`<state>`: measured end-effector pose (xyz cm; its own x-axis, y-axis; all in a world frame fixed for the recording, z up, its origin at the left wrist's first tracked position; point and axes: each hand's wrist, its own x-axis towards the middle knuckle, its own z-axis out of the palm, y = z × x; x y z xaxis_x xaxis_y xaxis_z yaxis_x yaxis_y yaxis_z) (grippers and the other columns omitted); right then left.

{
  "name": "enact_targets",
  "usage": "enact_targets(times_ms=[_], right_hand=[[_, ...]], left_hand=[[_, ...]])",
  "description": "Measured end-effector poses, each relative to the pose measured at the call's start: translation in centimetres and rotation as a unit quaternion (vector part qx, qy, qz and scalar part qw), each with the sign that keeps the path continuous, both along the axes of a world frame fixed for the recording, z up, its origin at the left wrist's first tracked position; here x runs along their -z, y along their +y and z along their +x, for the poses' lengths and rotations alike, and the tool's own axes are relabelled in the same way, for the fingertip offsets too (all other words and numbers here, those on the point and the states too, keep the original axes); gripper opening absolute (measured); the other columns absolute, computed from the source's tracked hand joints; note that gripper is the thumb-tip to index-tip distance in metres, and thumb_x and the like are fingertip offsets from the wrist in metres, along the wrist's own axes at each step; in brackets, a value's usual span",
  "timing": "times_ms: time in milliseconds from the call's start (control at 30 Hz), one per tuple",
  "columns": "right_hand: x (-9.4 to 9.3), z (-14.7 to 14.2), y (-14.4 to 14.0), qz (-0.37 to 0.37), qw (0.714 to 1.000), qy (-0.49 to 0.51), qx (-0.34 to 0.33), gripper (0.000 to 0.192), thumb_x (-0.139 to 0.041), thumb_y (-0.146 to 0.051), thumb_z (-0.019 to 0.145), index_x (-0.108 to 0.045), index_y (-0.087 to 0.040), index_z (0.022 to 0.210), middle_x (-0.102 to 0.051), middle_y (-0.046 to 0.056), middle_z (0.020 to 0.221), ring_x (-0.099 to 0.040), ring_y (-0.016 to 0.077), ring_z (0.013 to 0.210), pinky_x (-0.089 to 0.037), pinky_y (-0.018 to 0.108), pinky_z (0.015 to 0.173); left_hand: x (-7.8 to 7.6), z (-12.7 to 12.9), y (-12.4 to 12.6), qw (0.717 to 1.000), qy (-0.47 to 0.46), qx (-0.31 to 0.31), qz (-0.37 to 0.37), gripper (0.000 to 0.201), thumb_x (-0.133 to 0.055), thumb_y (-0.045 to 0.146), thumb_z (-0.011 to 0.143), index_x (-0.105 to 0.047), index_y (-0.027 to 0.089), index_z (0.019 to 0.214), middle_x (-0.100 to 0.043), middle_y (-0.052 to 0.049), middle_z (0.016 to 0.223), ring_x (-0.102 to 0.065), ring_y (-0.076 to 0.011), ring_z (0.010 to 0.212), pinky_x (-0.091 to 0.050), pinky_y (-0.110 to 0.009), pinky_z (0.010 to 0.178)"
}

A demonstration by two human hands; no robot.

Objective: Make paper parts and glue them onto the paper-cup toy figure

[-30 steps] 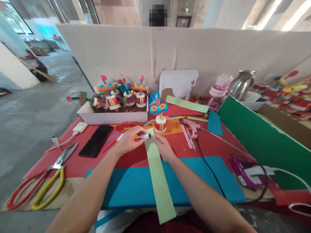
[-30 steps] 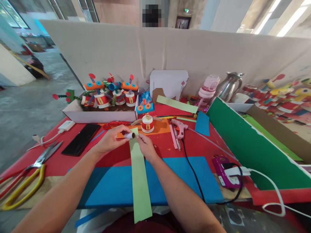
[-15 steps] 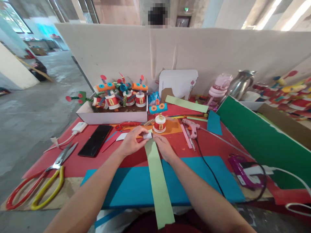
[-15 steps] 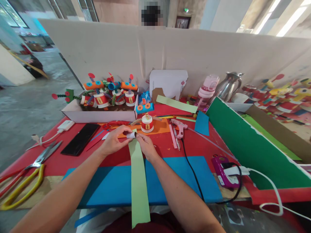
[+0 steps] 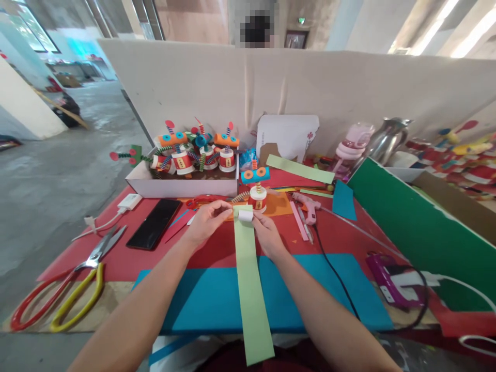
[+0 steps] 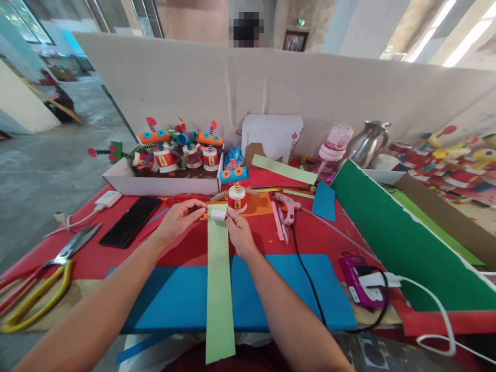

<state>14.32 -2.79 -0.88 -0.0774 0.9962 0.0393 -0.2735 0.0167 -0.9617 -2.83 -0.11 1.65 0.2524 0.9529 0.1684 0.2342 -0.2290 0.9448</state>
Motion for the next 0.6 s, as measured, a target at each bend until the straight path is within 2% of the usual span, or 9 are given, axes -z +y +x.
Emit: enact_targets(times_ms=[133,267,400,533,600], right_hand=[[0.3,0.0,-0.1,-0.009,0.999,-0.029,-0.035,0.029,-0.060,-0.045,0.079,-0.071,-0.023,0.094,-0.072,0.002,0.088,-0.065,0.0203,0.084,-0.051,0.033,0.079],[0.5,0.0,-0.1,0.003,0.995,-0.074,-0.070,0.026,-0.058,-0.040,0.081,-0.071,-0.021,0.093,-0.072,0.001,0.085,-0.065,0.0194,0.080,-0.051,0.032,0.075],[0.4,0.2,0.1,0.057,0.995,-0.085,-0.015,0.020,-0.065,-0.031,0.072,-0.068,-0.022,0.090,-0.071,0.001,0.089,-0.064,0.0184,0.084,-0.050,0.030,0.078],[0.5,0.4,0.0,0.072,0.988,-0.132,0.037,0.011,-0.064,-0.028,0.070,-0.066,-0.020,0.076,-0.069,0.001,0.076,-0.063,0.0172,0.072,-0.051,0.029,0.071],[0.4,0.5,0.0,0.075,0.984,-0.149,0.062,0.010,-0.063,-0.028,0.070,-0.066,-0.020,0.075,-0.068,0.000,0.074,-0.062,0.0169,0.069,-0.051,0.029,0.069]], left_hand=[[0.4,0.4,-0.1,0.998,-0.040,0.031,-0.049,0.026,-0.067,0.037,0.072,-0.063,0.016,0.085,-0.060,0.001,0.073,-0.053,-0.0119,0.066,-0.042,-0.024,0.062],[0.9,0.5,0.0,0.998,-0.027,0.008,-0.053,0.024,-0.070,0.037,0.068,-0.063,0.016,0.078,-0.060,0.001,0.068,-0.051,-0.0116,0.063,-0.040,-0.023,0.058],[1.2,0.5,0.1,0.999,-0.010,0.012,-0.045,0.020,-0.068,0.035,0.070,-0.063,0.016,0.075,-0.061,0.000,0.067,-0.052,-0.0119,0.062,-0.040,-0.023,0.058],[1.1,0.6,0.1,0.998,0.002,0.042,-0.049,0.020,-0.068,0.033,0.069,-0.064,0.016,0.078,-0.063,0.000,0.072,-0.055,-0.0126,0.065,-0.043,-0.024,0.061],[0.9,0.7,0.0,0.997,-0.017,0.050,-0.063,0.023,-0.069,0.035,0.069,-0.063,0.016,0.081,-0.063,0.000,0.072,-0.055,-0.0122,0.065,-0.044,-0.024,0.060]])
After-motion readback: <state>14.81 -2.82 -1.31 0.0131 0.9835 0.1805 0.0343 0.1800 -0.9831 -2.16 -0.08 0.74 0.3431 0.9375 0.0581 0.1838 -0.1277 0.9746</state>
